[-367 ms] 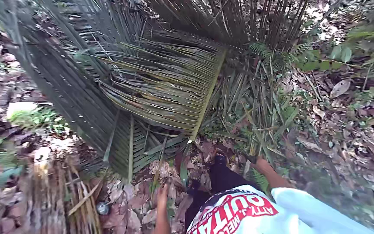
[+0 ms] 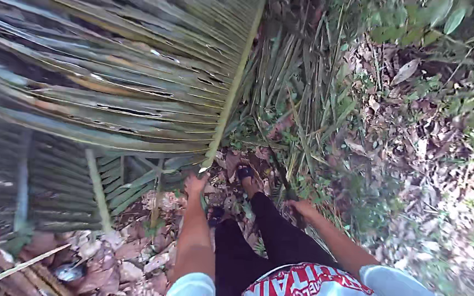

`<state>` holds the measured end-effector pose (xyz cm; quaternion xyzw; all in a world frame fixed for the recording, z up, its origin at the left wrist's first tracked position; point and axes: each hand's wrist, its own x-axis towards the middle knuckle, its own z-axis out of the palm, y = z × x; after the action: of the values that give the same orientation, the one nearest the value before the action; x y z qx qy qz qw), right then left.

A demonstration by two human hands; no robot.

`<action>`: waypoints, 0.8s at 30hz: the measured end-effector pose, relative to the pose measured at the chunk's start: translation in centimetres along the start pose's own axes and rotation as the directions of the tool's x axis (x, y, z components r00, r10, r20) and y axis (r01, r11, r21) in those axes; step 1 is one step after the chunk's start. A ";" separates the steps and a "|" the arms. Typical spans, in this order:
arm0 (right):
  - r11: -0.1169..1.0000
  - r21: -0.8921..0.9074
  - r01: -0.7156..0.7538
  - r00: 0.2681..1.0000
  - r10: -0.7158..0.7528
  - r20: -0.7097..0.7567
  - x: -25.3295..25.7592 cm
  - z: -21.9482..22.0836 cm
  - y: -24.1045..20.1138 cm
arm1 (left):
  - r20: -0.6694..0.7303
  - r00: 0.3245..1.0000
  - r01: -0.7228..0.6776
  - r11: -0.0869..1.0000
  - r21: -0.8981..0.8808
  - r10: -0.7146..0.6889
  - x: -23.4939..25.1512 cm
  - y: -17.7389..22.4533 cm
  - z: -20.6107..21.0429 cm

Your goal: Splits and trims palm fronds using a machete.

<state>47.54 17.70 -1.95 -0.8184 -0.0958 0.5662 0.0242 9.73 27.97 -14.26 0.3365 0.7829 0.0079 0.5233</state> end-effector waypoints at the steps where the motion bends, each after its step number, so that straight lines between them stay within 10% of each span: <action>1: 0.999 0.048 -0.003 1.000 0.002 0.031 0.7 0.2 -0.9 | -0.029 1.000 0.005 0.999 -0.031 -0.006 1.9 0.9 1.0; 5: 0.966 0.260 -0.011 0.994 -0.018 0.109 2.4 -1.1 -4.0 | -0.133 0.991 -0.032 0.923 -0.384 -0.020 6.3 3.4 4.5; 9: 0.922 0.380 -0.071 0.991 0.021 0.135 4.4 -3.1 -6.0 | -0.111 0.994 0.011 0.992 -0.127 -0.026 8.1 3.6 4.0; 24: 0.665 0.735 -0.137 0.956 -0.106 0.274 -2.0 -0.3 -12.6 | -0.121 0.980 -0.178 0.962 -0.206 0.156 -6.9 14.8 1.8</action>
<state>45.50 29.67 1.82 -0.6438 0.1490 0.6702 0.3377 20.46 35.15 -4.08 0.3416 0.7723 0.1545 0.5128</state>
